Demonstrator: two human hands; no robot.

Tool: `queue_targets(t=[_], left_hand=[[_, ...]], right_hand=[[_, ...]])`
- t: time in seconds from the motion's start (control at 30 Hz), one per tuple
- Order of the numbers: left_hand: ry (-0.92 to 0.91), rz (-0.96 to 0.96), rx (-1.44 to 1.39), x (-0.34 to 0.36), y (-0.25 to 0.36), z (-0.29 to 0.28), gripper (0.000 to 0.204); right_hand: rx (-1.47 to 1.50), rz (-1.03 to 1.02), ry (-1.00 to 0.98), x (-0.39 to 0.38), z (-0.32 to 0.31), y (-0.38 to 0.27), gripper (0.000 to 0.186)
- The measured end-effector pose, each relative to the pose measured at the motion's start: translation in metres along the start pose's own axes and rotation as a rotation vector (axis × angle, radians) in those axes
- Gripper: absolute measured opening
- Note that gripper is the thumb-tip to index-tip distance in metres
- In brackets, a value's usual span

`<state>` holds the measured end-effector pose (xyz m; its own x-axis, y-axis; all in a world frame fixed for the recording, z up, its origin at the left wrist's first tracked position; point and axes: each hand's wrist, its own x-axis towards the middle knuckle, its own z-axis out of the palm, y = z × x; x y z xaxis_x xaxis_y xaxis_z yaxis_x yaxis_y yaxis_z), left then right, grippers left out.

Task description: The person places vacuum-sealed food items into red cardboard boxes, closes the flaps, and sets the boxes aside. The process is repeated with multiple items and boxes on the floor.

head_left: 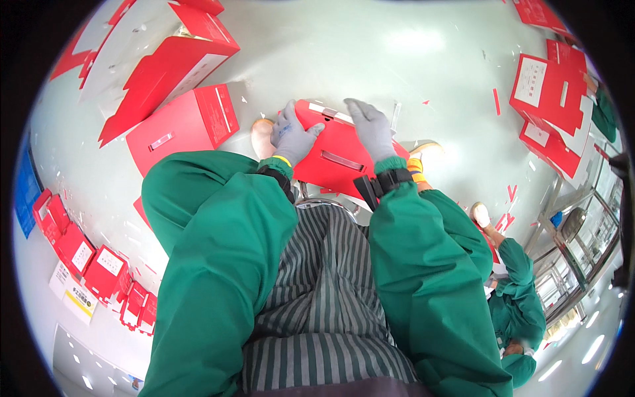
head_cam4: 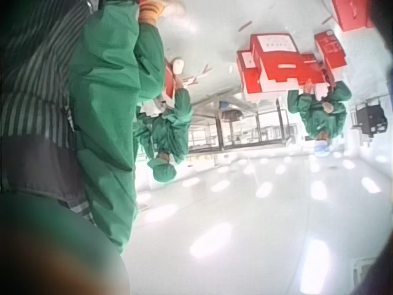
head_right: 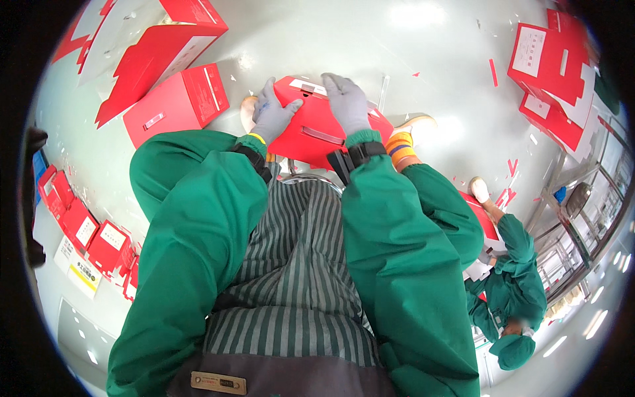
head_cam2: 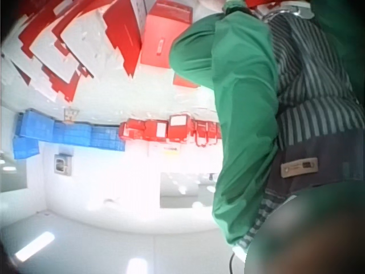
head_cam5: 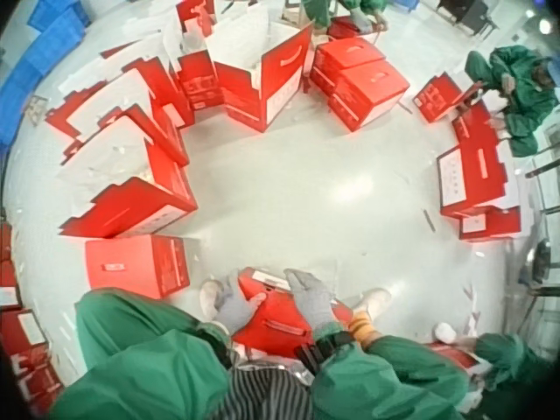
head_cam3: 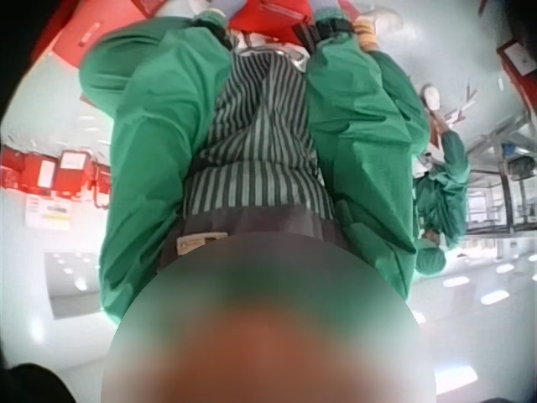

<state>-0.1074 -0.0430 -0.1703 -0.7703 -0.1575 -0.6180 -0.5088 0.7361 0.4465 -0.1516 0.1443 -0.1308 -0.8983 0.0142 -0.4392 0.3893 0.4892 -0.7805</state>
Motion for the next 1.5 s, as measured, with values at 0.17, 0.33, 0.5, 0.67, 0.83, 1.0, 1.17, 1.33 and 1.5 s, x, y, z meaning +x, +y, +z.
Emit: queue_targets(t=[0.17, 0.33, 0.5, 0.67, 0.83, 1.0, 1.17, 1.33, 1.5], left_hand=[[0.002, -0.009, 0.012, -0.003, 0.004, -0.002, 0.099], [0.010, 0.009, -0.024, -0.003, 0.002, -0.002, 0.096], [-0.004, -0.016, 0.003, -0.004, 0.000, -0.001, 0.096], [0.013, 0.015, -0.024, -0.003, 0.001, -0.002, 0.096], [0.007, 0.003, -0.027, -0.003, 0.000, -0.001, 0.096], [0.028, 0.020, -0.010, -0.003, -0.001, 0.001, 0.096], [0.022, 0.015, -0.002, -0.003, 0.000, 0.000, 0.096], [0.048, 0.035, -0.009, -0.004, 0.001, -0.001, 0.096], [0.016, 0.014, 0.005, -0.003, 0.000, -0.001, 0.097]], right_hand=[[0.124, 0.165, -0.301, 0.005, 0.014, 0.011, 0.040], [-0.310, -0.210, -0.222, 0.002, 0.018, 0.021, 0.043], [-0.068, 0.196, -0.300, 0.021, 0.020, 0.022, 0.043], [0.094, 0.467, -0.481, 0.043, 0.007, 0.010, 0.040], [-0.040, 0.362, -0.541, 0.049, 0.003, 0.000, 0.038], [-0.199, 0.250, -0.634, 0.057, -0.002, -0.005, 0.040], [-0.416, -0.020, -0.657, 0.056, -0.004, -0.009, 0.047], [-0.222, 0.345, -0.706, 0.062, -0.012, -0.007, 0.040], [-0.310, 0.124, -0.519, 0.045, 0.006, 0.003, 0.034]])
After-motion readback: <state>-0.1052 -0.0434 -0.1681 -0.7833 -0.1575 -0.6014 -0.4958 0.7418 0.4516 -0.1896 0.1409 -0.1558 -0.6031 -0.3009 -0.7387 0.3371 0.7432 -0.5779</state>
